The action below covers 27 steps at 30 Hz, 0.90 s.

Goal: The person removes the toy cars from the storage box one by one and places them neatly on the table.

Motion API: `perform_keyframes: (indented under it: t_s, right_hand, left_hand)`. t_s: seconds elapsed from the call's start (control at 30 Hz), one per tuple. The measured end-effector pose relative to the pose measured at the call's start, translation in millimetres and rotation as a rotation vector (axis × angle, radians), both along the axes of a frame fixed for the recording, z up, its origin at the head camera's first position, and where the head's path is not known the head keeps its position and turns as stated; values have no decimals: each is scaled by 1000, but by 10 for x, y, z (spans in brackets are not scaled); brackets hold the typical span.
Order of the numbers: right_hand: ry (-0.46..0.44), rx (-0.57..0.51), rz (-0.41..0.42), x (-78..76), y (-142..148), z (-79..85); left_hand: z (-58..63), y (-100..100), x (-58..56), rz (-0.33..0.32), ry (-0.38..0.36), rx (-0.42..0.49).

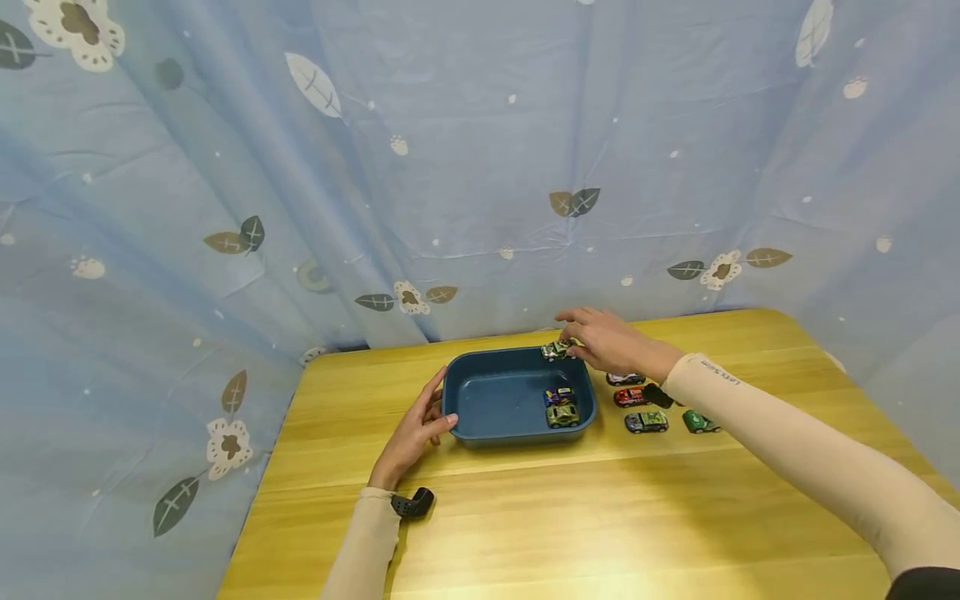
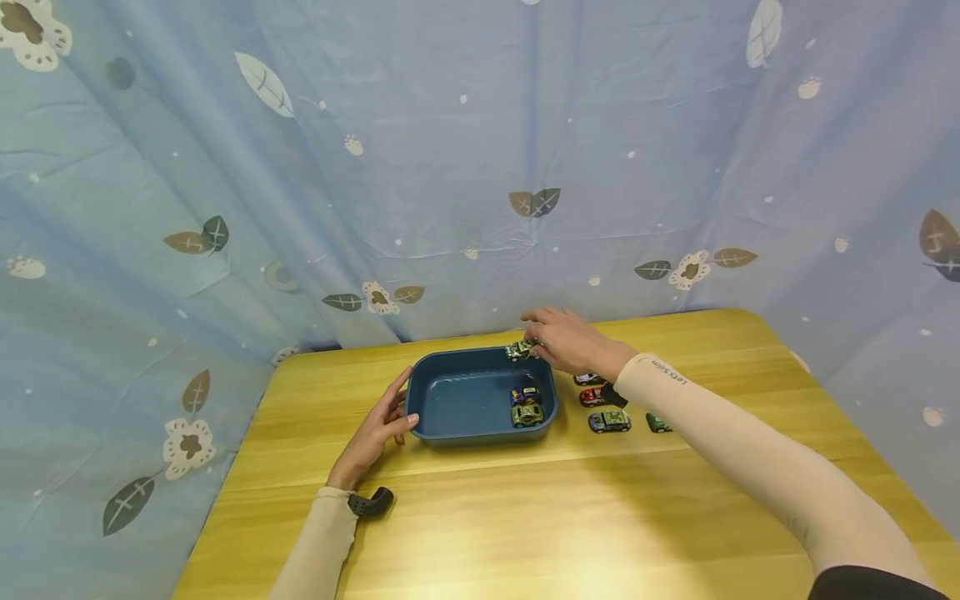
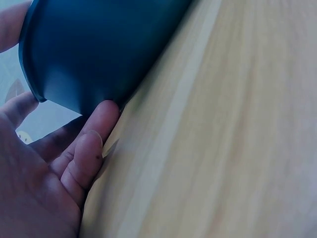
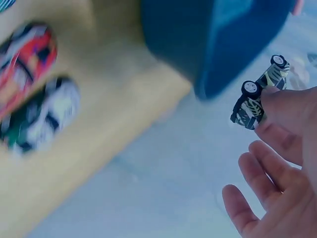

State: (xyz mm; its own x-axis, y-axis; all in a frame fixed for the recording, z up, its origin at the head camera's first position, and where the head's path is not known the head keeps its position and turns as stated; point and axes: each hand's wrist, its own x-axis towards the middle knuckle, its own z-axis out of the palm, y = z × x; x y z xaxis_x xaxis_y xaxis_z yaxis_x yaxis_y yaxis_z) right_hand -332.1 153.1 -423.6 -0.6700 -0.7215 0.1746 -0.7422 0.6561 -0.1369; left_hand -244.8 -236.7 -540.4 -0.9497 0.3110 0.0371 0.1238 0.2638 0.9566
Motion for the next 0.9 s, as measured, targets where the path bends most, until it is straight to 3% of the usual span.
perform_keyframes:
  t_s: [0.2, 0.43, 0.53, 0.67, 0.9]
  right_hand:
    - [44, -19, -9, -1, 366, 286]
    - [89, 42, -104, -40, 891, 523]
    - [116, 52, -155, -81, 1123, 511]
    - [83, 62, -203, -75, 1434, 451]
    - [46, 116, -217, 23, 1841, 317]
  left_hand:
    - [-2, 35, 7, -2, -13, -1]
    - [4, -3, 3, 12, -6, -13]
    - [8, -22, 5, 16, 0, -8]
    - [13, -11, 4, 1, -6, 2]
    - [10, 9, -3, 6, -5, -10]
